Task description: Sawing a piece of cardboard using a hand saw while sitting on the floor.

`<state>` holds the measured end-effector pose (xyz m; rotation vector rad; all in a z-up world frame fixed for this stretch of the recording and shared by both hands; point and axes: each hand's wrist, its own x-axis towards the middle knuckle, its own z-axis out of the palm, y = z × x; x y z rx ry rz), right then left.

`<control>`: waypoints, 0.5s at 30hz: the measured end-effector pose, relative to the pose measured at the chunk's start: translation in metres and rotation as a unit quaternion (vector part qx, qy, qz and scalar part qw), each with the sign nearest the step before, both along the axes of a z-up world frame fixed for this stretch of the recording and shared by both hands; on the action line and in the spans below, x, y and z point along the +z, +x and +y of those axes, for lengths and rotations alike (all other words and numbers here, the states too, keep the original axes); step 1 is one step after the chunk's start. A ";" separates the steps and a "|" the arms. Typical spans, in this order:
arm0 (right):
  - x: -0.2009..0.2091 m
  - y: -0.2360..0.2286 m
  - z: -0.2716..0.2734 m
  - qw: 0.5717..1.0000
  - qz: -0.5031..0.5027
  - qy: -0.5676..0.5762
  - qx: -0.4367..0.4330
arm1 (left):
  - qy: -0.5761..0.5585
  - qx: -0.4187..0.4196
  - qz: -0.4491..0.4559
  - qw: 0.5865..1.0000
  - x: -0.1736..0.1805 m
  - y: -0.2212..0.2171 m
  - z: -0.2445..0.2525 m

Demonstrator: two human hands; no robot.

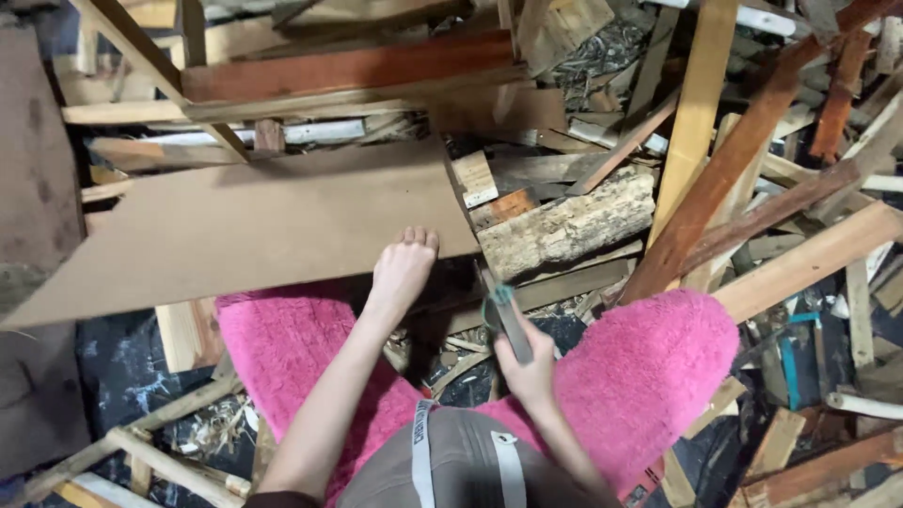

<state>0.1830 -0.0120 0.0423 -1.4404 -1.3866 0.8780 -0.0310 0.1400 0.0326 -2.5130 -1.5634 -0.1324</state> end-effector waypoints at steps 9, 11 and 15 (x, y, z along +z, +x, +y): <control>0.028 0.032 -0.069 0.997 0.015 -0.076 -0.001 | -0.057 0.015 -0.054 0.997 -0.002 -0.007 0.003; 0.030 0.028 -0.071 0.994 0.001 -0.101 -0.033 | -0.026 -0.022 -0.016 0.999 -0.017 -0.003 0.001; 0.048 0.031 -0.040 0.995 0.066 -0.079 0.008 | 0.005 -0.003 -0.003 1.000 -0.025 0.000 0.016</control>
